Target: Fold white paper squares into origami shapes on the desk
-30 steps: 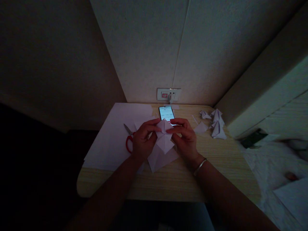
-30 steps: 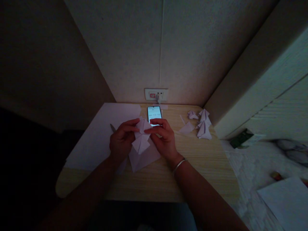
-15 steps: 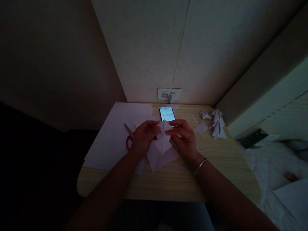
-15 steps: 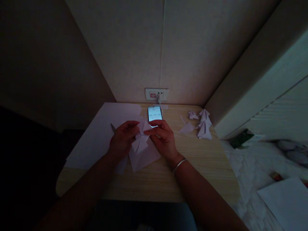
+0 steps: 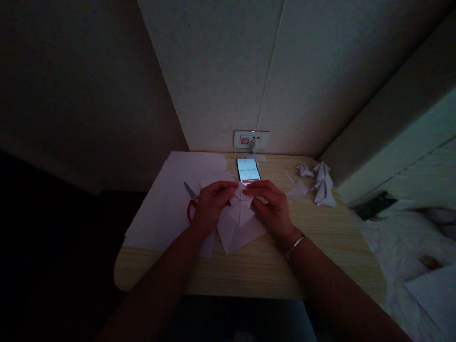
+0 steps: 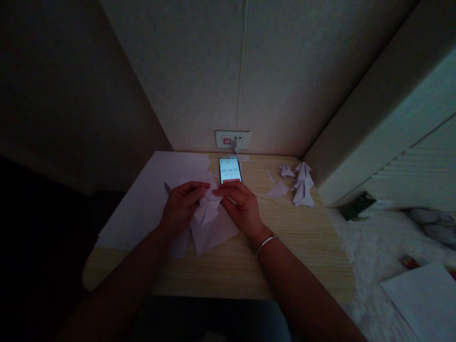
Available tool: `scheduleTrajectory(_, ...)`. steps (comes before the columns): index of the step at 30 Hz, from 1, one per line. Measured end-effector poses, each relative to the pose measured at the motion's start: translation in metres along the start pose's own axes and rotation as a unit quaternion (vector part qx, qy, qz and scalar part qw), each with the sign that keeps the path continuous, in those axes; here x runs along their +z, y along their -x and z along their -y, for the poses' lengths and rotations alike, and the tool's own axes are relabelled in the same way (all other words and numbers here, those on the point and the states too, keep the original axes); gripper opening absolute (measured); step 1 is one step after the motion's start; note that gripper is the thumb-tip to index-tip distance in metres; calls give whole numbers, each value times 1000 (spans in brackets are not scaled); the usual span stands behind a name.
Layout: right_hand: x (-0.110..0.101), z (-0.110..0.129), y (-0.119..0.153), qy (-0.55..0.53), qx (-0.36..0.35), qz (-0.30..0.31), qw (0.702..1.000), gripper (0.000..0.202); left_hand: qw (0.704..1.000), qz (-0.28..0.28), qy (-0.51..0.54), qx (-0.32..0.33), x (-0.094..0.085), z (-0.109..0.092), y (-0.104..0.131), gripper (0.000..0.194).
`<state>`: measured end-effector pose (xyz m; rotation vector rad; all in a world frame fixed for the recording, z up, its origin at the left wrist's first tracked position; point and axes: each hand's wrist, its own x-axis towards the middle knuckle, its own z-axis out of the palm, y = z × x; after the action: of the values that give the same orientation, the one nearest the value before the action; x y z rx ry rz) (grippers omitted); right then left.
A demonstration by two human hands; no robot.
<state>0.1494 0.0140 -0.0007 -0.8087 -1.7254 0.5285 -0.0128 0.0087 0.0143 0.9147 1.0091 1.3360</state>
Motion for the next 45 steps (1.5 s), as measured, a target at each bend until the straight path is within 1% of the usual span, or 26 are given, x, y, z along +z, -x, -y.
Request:
scheduleTrajectory(3, 2, 1, -3, -40, 97, -39, 994, 8, 998, 51, 18, -17, 1, -3, 2, 29)
scheduleTrajectory(5, 3, 2, -6, -96, 177, -53, 978, 7, 997, 71, -6, -17, 2, -3, 3, 34)
scheduleTrajectory(7, 4, 2, -8, -159, 247, -49, 955, 11, 996, 56, -62, 1, 2, -3, 3, 32)
scheduleTrajectory(10, 4, 1, -9, -206, 318, -24, 925, 16, 991, 20, -128, 20, 1, -2, 0, 25)
scheduleTrajectory(12, 4, -1, -8, -217, 343, -1, 914, 17, 992, 12, -126, 8, 0, 0, -2, 23)
scheduleTrajectory(15, 5, -2, -8, -241, 364, 23, 899, 17, 995, 9, -93, -24, 0, 4, -4, 21)
scheduleTrajectory(17, 7, -2, -8, -268, 368, 12, 890, 18, 997, 4, -74, -36, 0, 6, -4, 20)
scheduleTrajectory(19, 8, -1, -9, -294, 363, -6, 884, 29, 997, 3, -58, -47, 0, 7, -4, 19)
scheduleTrajectory(21, 8, -1, -10, -307, 350, -13, 885, 34, 997, 11, -41, -61, -1, 7, -4, 19)
scheduleTrajectory(23, 7, -2, -11, -303, 331, -2, 894, 32, 996, 25, -28, -83, -1, 6, -5, 23)
scheduleTrajectory(26, 5, -6, -10, -272, 311, 32, 910, 26, 991, 44, -35, -119, -3, 3, -6, 30)
scheduleTrajectory(29, 3, -10, -6, -222, 296, 82, 925, 19, 990, 31, -59, -126, -4, 2, -7, 25)
scheduleTrajectory(33, -2, -11, -4, -120, 221, 171, 953, 27, 992, -10, -53, -115, -6, 2, -8, 24)
scheduleTrajectory(36, -4, -11, -4, -67, 173, 196, 963, 28, 991, -16, -43, -124, -7, 2, -9, 21)
scheduleTrajectory(40, -3, -11, -5, -63, 160, 176, 969, 22, 990, 6, -24, -137, -6, 2, -8, 19)
scheduleTrajectory(45, 1, -9, -6, -90, 163, 103, 977, 12, 992, 17, -3, -123, -3, 0, -6, 23)
